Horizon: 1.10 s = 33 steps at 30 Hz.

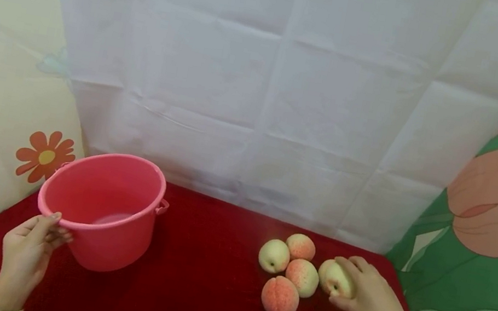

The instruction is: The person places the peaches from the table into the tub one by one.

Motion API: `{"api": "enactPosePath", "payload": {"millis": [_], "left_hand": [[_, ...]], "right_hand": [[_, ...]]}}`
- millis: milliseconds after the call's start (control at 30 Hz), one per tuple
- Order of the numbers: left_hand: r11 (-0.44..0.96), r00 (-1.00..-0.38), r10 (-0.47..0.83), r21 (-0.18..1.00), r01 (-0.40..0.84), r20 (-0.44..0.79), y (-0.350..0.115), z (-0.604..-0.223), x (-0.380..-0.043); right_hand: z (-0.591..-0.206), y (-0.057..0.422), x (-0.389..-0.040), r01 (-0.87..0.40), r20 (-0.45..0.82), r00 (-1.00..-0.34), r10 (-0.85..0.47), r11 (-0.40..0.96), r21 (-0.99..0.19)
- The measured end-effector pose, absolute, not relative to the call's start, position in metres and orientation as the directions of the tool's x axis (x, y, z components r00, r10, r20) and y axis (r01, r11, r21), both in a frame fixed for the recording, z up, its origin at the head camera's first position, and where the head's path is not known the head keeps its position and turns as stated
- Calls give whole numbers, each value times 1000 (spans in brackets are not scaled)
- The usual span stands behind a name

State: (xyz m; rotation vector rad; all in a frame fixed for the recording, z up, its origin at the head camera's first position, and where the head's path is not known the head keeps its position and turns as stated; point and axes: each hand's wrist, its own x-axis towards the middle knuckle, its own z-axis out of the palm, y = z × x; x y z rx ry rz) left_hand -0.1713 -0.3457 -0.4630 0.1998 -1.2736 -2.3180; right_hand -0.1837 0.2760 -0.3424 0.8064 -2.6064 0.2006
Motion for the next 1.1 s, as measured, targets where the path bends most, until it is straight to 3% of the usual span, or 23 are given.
{"api": "enactPosePath", "payload": {"millis": [267, 533, 733, 833, 933, 1100], "left_hand": [[-494, -870, -491, 813, 308, 31, -297, -397, -138], [-458, -863, -499, 824, 334, 72, -301, -403, -141], [-487, -869, -492, 811, 325, 53, -288, -387, -132], [-468, -869, -490, 821, 328, 67, -295, -396, -136], [-440, -861, -497, 825, 355, 106, -327, -443, -160], [-422, -837, -535, 820, 387, 120, -356, -488, -183]], "right_hand": [[-325, 278, -185, -589, 504, -699, -508, 808, -2], [-315, 276, -187, -581, 494, -714, -496, 814, -23], [-309, 274, -188, -581, 487, -716, -501, 813, -18], [-306, 272, -188, -586, 491, -710, -504, 810, -15], [-303, 271, -189, -587, 484, -713, -507, 809, -17], [-301, 269, -190, -595, 483, -708, -515, 803, -17]]}}
